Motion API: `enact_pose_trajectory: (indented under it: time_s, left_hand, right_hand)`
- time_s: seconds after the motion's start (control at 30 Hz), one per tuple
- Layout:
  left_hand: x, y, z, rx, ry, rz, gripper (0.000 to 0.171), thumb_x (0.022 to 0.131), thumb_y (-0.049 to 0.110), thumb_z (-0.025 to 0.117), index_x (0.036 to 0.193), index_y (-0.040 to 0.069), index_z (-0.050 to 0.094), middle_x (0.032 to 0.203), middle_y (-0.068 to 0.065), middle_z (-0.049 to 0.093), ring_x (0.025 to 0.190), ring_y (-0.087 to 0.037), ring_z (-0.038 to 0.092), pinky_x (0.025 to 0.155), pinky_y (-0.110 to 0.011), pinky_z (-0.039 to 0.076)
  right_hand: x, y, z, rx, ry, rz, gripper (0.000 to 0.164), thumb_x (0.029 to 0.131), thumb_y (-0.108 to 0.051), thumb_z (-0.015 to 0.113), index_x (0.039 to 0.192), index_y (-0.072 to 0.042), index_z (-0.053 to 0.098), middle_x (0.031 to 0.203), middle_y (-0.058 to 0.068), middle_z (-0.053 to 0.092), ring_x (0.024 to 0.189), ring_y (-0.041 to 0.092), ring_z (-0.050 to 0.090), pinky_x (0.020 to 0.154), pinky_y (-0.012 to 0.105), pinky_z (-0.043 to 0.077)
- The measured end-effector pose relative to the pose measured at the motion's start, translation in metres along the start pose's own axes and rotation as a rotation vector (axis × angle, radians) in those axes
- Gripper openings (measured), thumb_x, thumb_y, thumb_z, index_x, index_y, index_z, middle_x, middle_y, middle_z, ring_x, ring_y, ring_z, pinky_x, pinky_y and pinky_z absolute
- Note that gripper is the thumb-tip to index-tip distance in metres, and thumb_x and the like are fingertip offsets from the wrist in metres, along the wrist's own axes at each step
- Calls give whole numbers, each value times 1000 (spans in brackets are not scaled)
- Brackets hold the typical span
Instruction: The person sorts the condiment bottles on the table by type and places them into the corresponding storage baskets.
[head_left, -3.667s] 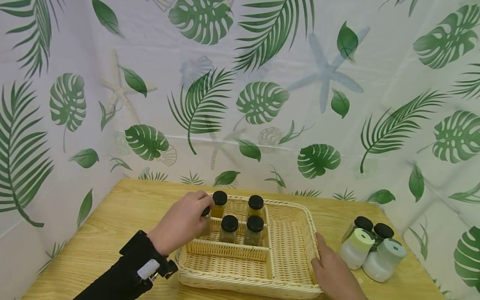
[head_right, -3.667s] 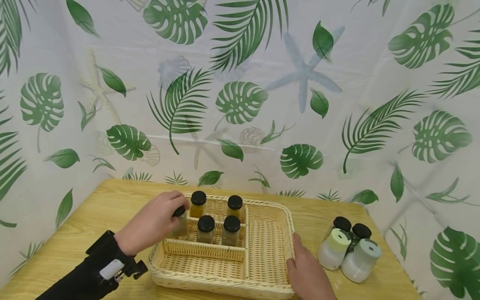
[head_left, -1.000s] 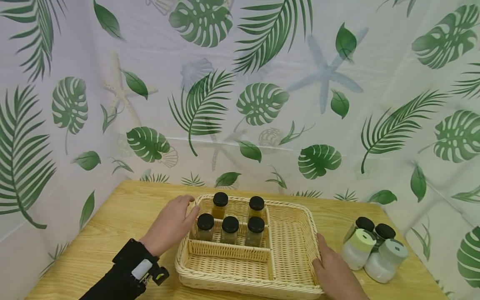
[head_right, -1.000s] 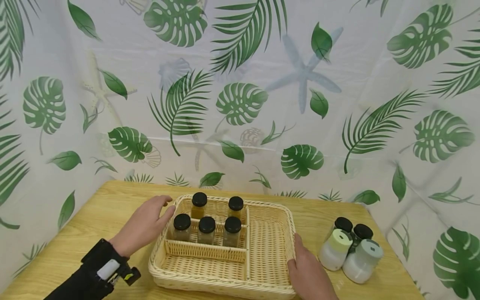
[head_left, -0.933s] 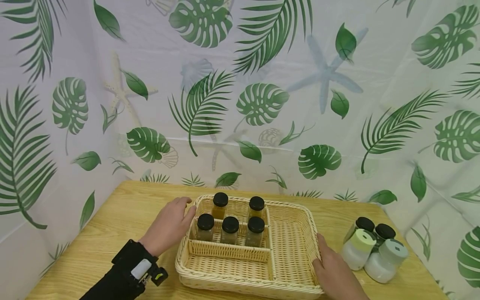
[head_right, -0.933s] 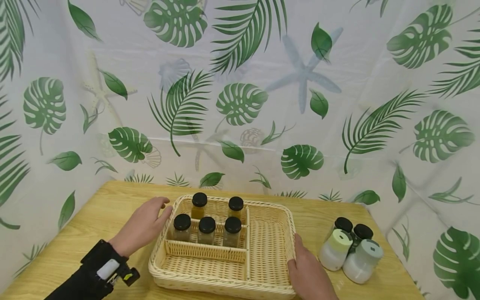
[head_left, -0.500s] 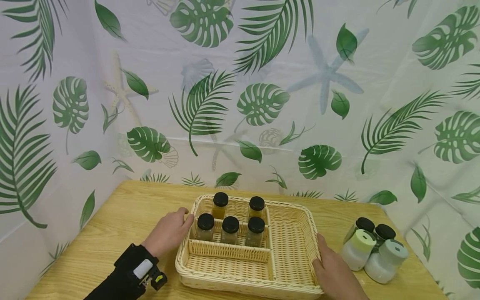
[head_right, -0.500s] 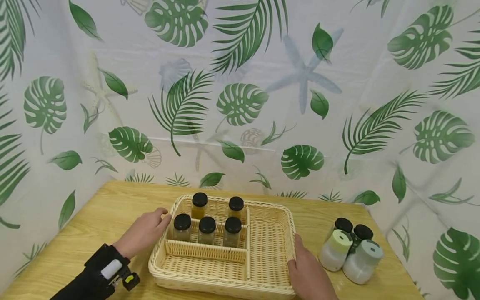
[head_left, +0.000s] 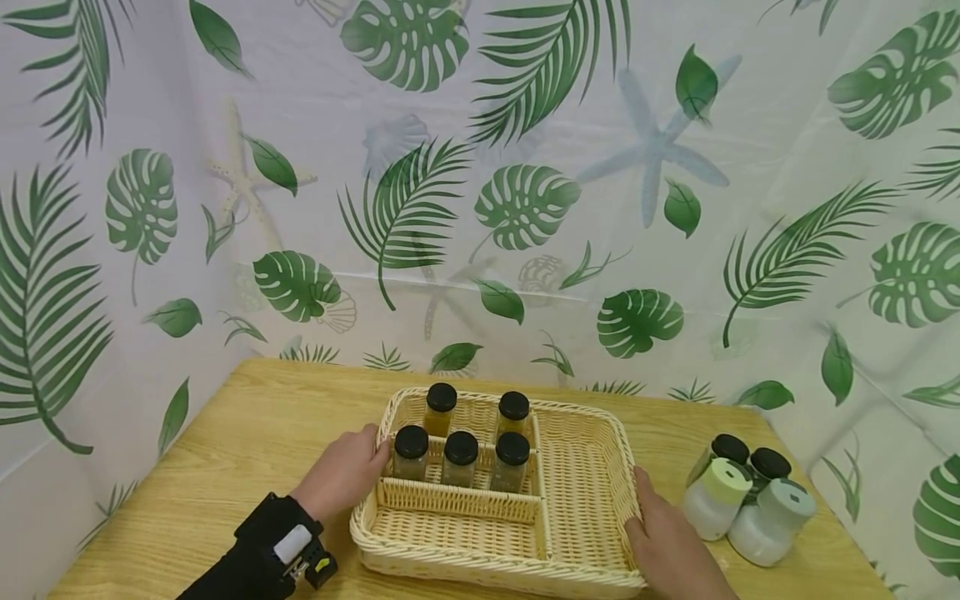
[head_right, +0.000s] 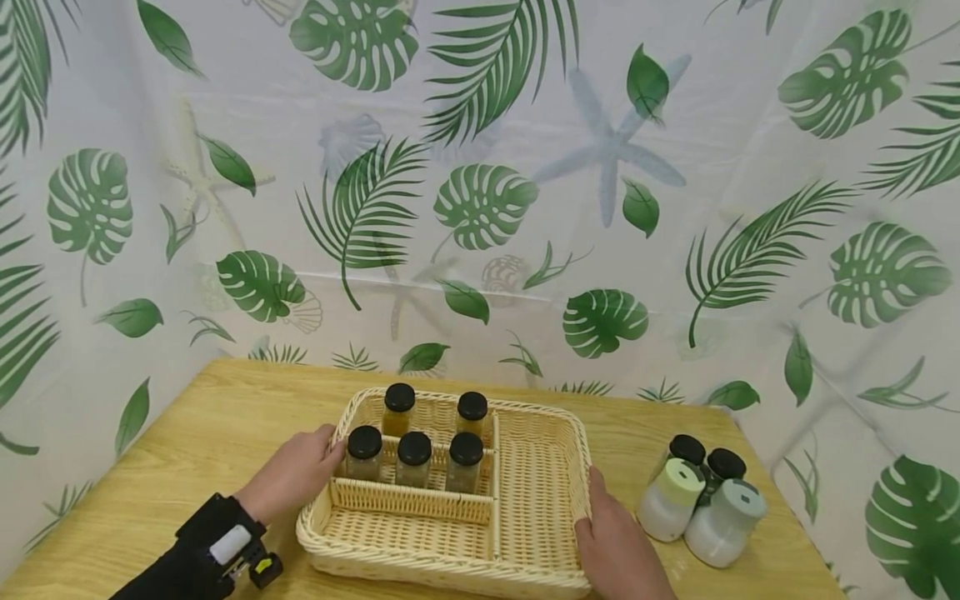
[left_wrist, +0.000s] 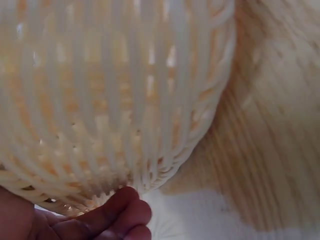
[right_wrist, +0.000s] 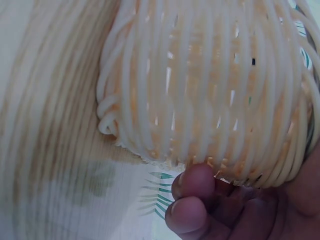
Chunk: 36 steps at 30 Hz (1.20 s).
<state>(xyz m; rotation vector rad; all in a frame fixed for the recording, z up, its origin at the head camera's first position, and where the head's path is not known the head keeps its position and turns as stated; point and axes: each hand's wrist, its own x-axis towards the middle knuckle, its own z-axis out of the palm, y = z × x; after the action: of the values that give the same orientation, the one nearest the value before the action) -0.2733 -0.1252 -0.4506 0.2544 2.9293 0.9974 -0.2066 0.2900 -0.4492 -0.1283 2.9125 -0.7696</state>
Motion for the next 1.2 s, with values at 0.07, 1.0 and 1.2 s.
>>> enact_pose_trajectory:
  time_s: [0.07, 1.0, 1.2]
  left_hand:
    - [0, 0, 2, 17, 3, 4, 25, 108, 24, 43, 99, 3, 55, 64, -2, 43, 50, -13, 39, 46, -26, 30]
    - [-7, 4, 0, 148, 36, 29, 24, 107, 21, 45, 95, 5, 57, 61, -4, 46, 49, -15, 42, 48, -28, 30]
    - [-7, 5, 3, 159, 40, 35, 23, 107, 21, 46, 94, 5, 57, 60, -3, 45, 48, -15, 41, 47, -29, 28]
  right_hand:
    - [0, 0, 0, 0, -2, 4, 66, 103, -13, 42, 155, 12, 12, 150, 36, 39, 135, 48, 47, 103, 58, 45]
    - [-3, -8, -12, -119, 33, -11, 78, 107, -48, 40, 154, 11, 22, 143, 32, 51, 126, 43, 58, 94, 56, 50]
    - [-4, -14, -32, -131, 71, 20, 80, 104, -56, 41, 153, 6, 33, 82, 6, 61, 69, 19, 56, 56, 33, 44]
